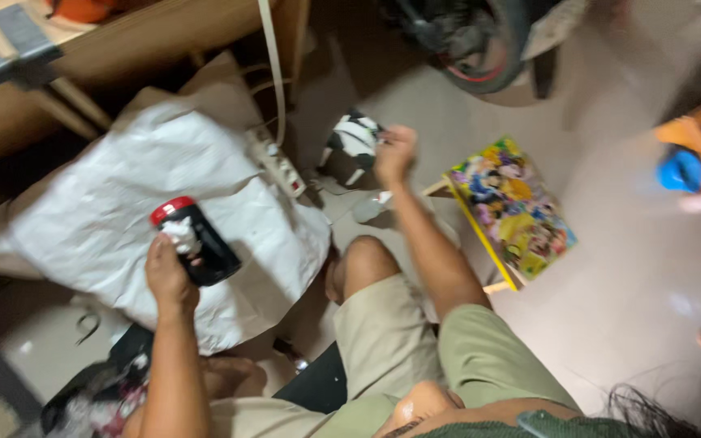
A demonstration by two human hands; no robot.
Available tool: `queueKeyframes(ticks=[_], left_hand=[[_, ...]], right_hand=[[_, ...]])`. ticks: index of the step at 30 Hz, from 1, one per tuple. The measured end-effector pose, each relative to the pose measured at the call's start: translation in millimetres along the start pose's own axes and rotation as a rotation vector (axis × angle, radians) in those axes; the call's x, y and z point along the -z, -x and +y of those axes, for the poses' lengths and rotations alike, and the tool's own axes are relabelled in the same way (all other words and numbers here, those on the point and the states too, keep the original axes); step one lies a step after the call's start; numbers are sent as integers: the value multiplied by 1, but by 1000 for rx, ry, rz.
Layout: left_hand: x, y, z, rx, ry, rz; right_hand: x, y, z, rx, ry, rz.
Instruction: The person disassembles two flashlights, replaces the bulbs, and reassembles them. They then wipe the exterior of the second flashlight with a tissue and spray bottle.
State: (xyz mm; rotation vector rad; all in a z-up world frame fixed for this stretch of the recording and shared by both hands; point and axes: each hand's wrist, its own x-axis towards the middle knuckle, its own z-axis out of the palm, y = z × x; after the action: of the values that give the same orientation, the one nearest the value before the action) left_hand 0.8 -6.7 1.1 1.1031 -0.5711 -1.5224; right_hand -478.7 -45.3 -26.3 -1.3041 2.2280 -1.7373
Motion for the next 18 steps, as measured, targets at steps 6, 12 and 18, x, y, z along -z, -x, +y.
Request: queueKeyframes(ticks=[6,12,18], left_hand=[[-1,2,7,72,202,-44],[-6,8,16,58,266,-147],[-2,7,14,91,267,-93]], right_hand=[[102,82,114,-306,634,-560],[44,113,110,-345,435,-443],[21,102,120,-327,400,-241]])
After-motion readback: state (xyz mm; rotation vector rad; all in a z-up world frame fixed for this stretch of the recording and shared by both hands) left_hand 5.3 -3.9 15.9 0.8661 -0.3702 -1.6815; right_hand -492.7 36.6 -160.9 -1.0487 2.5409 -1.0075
